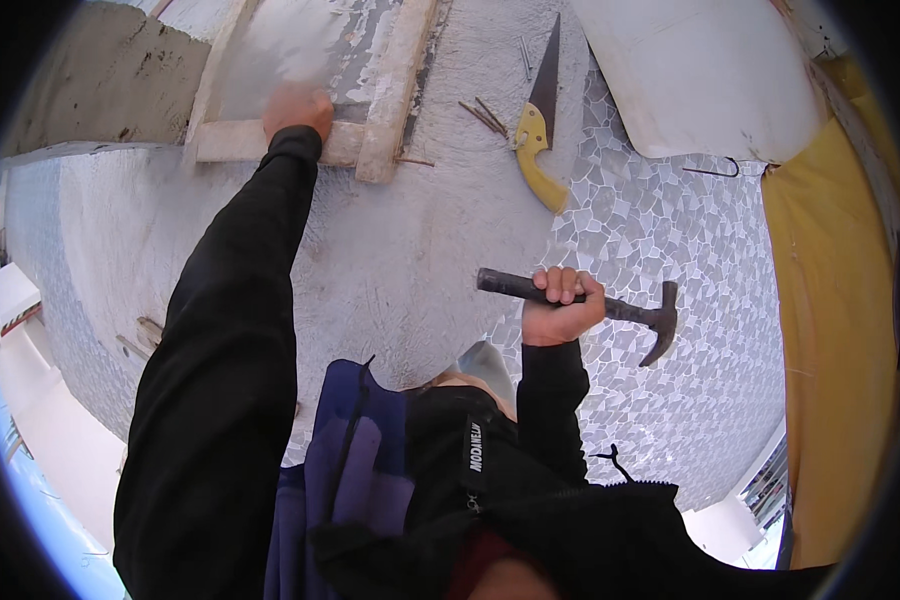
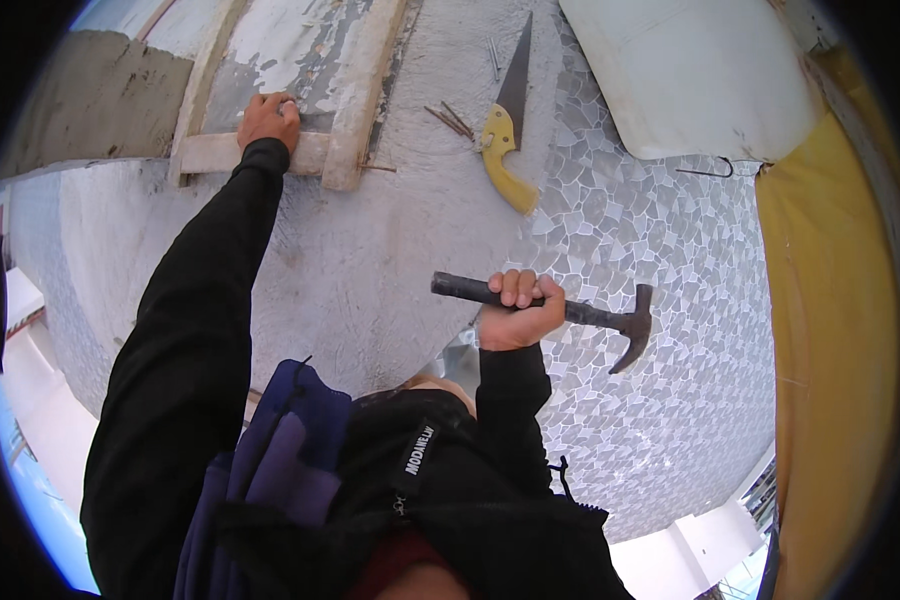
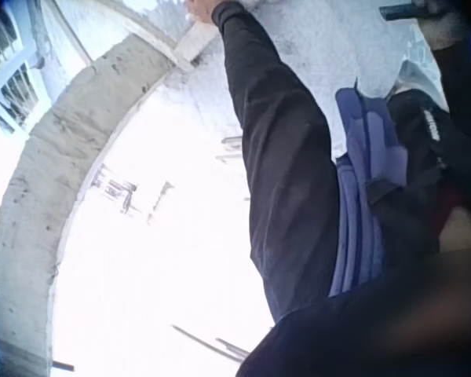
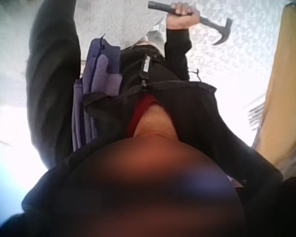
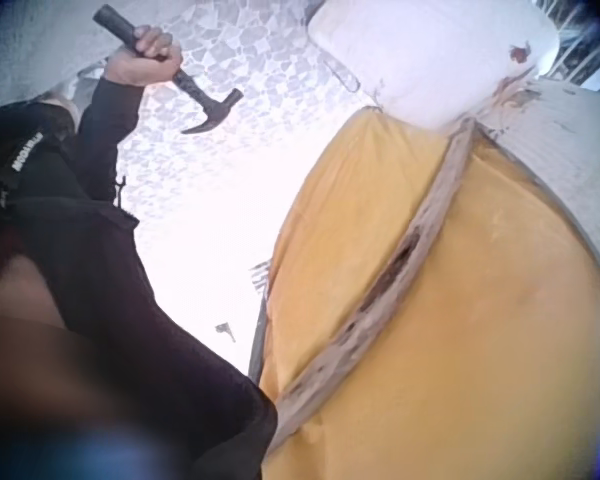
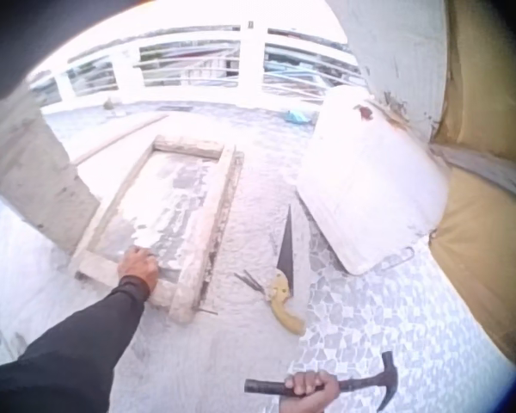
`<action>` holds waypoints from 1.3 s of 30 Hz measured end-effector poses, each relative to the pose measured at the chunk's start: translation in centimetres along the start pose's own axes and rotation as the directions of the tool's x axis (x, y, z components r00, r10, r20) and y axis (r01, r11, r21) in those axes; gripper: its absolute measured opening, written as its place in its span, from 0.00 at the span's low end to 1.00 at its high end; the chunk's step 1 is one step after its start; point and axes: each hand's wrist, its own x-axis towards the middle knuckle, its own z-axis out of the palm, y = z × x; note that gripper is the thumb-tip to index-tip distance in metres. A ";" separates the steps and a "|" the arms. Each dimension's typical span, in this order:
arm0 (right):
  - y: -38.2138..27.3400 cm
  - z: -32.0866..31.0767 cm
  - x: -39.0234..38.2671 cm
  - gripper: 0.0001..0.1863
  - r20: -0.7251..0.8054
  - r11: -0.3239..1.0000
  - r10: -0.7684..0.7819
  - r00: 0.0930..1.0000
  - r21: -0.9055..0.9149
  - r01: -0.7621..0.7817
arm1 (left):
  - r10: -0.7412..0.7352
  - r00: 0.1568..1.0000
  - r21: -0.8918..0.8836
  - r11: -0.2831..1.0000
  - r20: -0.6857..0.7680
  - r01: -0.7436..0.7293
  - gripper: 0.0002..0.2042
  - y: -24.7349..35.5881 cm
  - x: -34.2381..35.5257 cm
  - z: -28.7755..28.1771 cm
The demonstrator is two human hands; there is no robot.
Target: Constructing and fitting a wooden frame into a concrete pillar opening using carpentry tools.
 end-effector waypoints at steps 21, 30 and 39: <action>10.0 -0.1 -3.2 0.14 0.074 0.727 0.671 0.738 -0.264 -0.634 | -0.050 0.997 -0.107 0.993 0.065 0.057 0.12 1.2 0.1 0.5; -4.8 -0.7 -0.1 0.14 0.098 0.872 0.244 0.965 -0.459 -0.173 | -0.112 0.984 -0.030 0.993 0.141 0.118 0.12 0.1 0.1 -0.8; 9.1 1.2 -3.0 0.15 0.102 0.776 0.623 0.776 -0.210 -0.595 | -0.086 0.983 -0.022 0.996 0.161 0.090 0.12 1.1 0.0 -0.4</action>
